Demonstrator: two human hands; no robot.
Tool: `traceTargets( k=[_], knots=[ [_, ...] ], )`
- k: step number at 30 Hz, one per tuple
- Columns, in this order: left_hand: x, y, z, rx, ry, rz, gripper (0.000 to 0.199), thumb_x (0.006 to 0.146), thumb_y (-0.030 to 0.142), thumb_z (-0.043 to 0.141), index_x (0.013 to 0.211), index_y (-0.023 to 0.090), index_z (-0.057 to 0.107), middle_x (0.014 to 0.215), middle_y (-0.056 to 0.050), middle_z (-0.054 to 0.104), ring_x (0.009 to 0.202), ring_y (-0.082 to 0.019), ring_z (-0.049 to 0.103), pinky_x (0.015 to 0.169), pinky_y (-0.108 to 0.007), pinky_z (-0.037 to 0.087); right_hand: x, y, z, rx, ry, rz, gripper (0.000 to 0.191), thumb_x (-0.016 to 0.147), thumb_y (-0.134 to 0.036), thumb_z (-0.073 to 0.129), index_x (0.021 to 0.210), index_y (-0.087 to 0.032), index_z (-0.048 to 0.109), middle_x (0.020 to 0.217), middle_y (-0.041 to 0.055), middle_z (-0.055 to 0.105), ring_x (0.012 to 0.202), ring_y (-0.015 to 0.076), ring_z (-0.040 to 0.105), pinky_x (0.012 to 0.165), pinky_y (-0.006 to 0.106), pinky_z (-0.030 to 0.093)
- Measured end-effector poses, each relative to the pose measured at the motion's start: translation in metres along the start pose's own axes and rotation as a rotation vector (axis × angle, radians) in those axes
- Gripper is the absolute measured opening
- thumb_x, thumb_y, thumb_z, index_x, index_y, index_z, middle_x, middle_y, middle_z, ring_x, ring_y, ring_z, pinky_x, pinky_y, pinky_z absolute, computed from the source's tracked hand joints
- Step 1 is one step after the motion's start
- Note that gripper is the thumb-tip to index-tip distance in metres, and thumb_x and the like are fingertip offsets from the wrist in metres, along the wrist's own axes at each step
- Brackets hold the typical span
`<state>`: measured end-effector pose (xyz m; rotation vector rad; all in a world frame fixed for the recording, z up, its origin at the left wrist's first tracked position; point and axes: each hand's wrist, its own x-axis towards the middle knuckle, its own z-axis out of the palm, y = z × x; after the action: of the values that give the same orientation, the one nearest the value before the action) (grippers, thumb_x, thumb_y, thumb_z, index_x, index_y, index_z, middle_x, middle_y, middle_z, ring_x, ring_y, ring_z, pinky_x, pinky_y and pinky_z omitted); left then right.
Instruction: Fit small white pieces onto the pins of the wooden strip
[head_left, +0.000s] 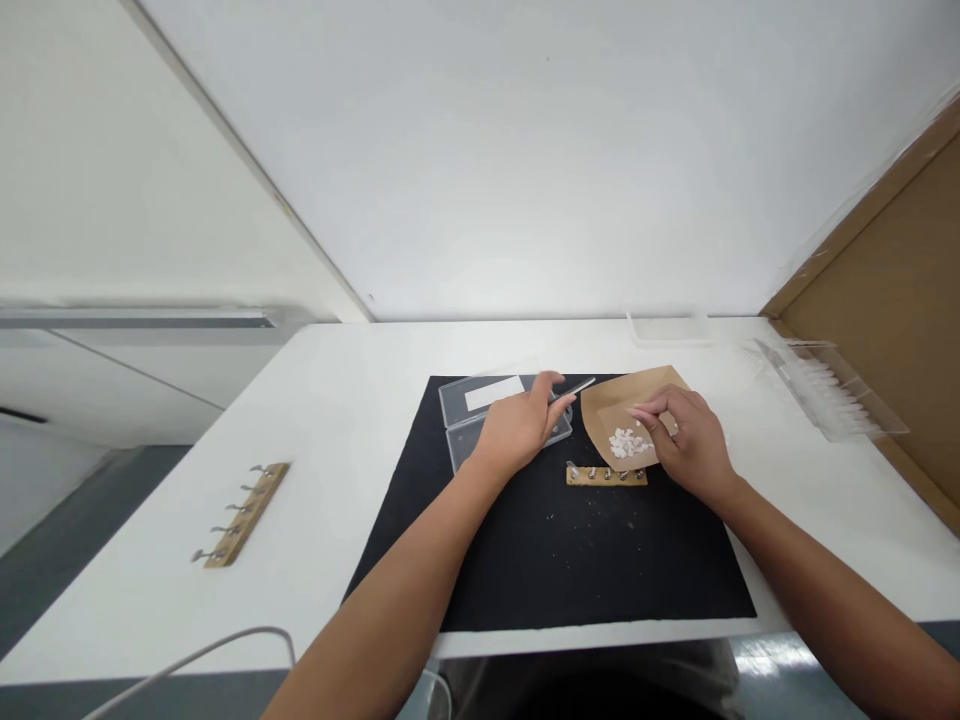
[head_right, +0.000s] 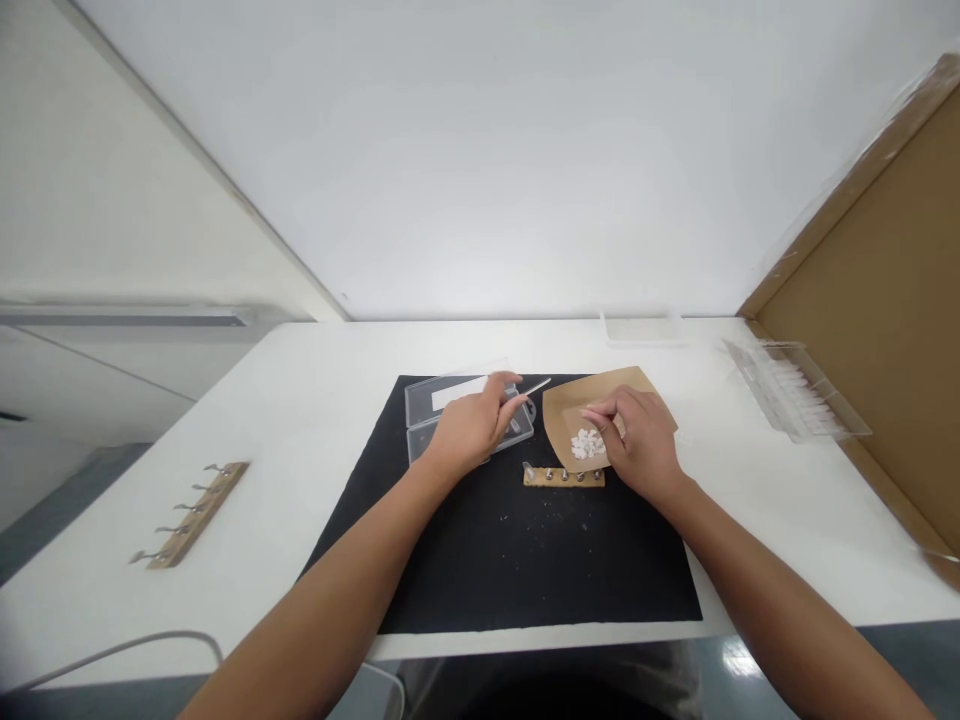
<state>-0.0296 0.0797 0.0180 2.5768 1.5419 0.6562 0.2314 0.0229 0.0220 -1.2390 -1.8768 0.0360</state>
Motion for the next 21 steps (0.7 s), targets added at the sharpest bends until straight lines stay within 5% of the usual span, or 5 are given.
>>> traceTargets(
  k=[7, 12, 16, 21],
  knots=[
    [-0.004, 0.006, -0.007, -0.051, 0.075, 0.272, 0.025, 0.111, 0.028, 0.037, 0.128, 0.014, 0.049, 0.111, -0.015, 0.071, 0.088, -0.024, 0.073, 0.069, -0.032, 0.054, -0.002, 0.002, 0.0, -0.004, 0.036, 0.033, 0.02, 0.104, -0.035, 0.064, 0.088, -0.025, 0.061, 0.089, 0.0012, 0.073, 0.082, 0.0198, 0.068, 0.078, 0.038, 0.049],
    [-0.005, 0.006, -0.008, 0.123, 0.16, 0.381, 0.032, 0.104, 0.013, 0.046, 0.133, 0.02, 0.058, 0.103, -0.007, 0.073, 0.075, -0.018, 0.068, 0.056, -0.026, 0.043, -0.004, 0.004, -0.001, -0.007, 0.123, 0.065, 0.017, 0.104, -0.036, 0.063, 0.091, -0.025, 0.063, 0.091, 0.0027, 0.072, 0.085, 0.0215, 0.068, 0.077, 0.039, 0.052],
    [-0.008, 0.019, -0.01, 0.025, 0.328, 0.319, 0.025, 0.107, 0.02, 0.052, 0.126, 0.026, 0.067, 0.114, -0.005, 0.072, 0.074, -0.012, 0.066, 0.053, -0.023, 0.038, -0.006, 0.003, 0.0, -0.005, 0.159, 0.029, 0.013, 0.103, -0.032, 0.064, 0.092, -0.025, 0.062, 0.09, 0.0023, 0.071, 0.083, 0.0207, 0.068, 0.075, 0.038, 0.053],
    [-0.013, 0.036, -0.006, -0.127, 0.383, 0.359, 0.022, 0.107, 0.025, 0.059, 0.125, 0.022, 0.07, 0.088, -0.002, 0.067, 0.073, -0.012, 0.064, 0.057, -0.021, 0.044, -0.005, -0.002, 0.003, -0.086, 0.192, -0.076, 0.011, 0.103, -0.026, 0.064, 0.093, -0.026, 0.058, 0.085, 0.0015, 0.07, 0.082, 0.0213, 0.068, 0.076, 0.039, 0.053]
  ],
)
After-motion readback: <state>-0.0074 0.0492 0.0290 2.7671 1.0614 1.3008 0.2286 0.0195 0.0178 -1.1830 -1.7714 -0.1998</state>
